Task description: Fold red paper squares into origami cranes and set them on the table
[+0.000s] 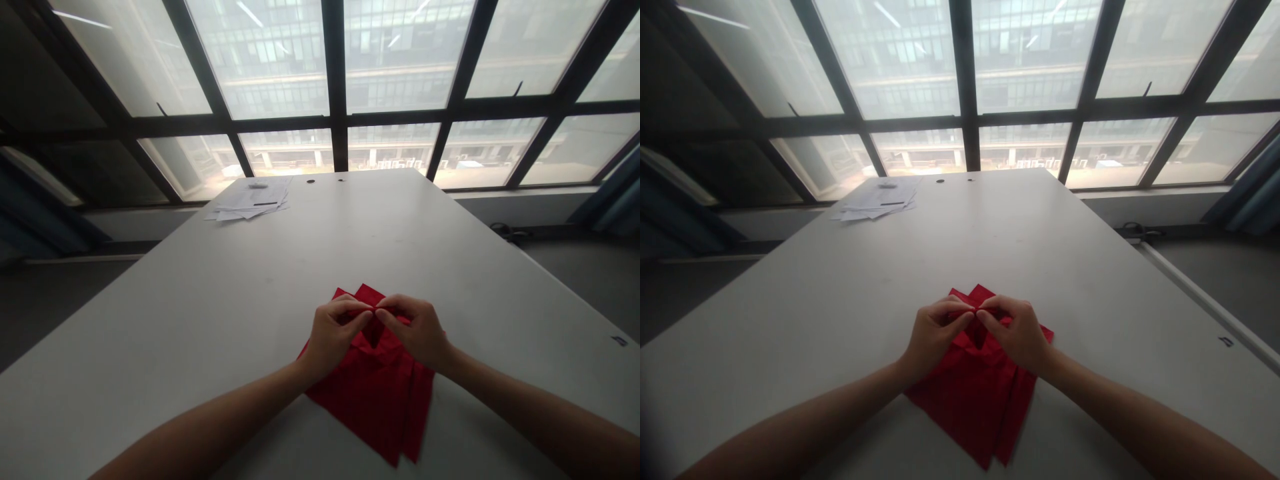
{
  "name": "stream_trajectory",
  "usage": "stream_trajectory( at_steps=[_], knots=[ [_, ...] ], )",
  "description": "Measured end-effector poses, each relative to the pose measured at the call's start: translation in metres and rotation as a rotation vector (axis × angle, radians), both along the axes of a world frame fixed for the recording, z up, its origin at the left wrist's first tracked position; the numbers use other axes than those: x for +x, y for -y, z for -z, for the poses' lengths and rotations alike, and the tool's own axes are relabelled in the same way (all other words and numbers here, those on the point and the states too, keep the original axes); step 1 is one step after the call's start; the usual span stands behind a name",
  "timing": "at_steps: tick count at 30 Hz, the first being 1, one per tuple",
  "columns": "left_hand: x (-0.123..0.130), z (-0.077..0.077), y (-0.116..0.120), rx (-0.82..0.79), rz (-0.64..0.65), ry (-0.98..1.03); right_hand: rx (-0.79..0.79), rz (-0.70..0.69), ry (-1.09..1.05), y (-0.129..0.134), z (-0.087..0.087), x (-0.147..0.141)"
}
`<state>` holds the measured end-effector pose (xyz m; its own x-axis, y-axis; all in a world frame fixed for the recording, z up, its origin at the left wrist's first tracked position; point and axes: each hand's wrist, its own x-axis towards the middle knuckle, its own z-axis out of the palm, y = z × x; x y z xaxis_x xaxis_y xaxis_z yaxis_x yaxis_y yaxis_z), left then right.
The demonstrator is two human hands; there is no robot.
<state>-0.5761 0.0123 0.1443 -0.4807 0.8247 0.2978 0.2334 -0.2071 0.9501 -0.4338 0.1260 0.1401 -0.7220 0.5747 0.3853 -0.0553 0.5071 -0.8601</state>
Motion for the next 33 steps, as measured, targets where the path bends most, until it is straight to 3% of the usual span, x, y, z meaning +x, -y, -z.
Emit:
stream_trajectory(
  at_steps=[6,15,20,27,33],
  knots=[
    [0.001,0.000,0.001,0.014,0.006,0.000,0.104,0.020,0.038,-0.001,-0.002,0.002],
    [0.000,-0.001,0.001,0.027,0.047,0.021,0.102,0.001,0.045,-0.004,-0.002,0.003],
    [0.002,-0.001,0.000,-0.072,0.067,0.073,0.104,0.009,0.052,-0.001,-0.006,0.003],
    [-0.002,0.000,-0.001,-0.150,0.071,0.172,-0.219,-0.040,0.060,-0.005,0.001,-0.003],
    [-0.007,0.010,-0.003,-0.134,0.218,0.414,-0.269,-0.035,0.034,-0.013,0.005,-0.005]
  ],
)
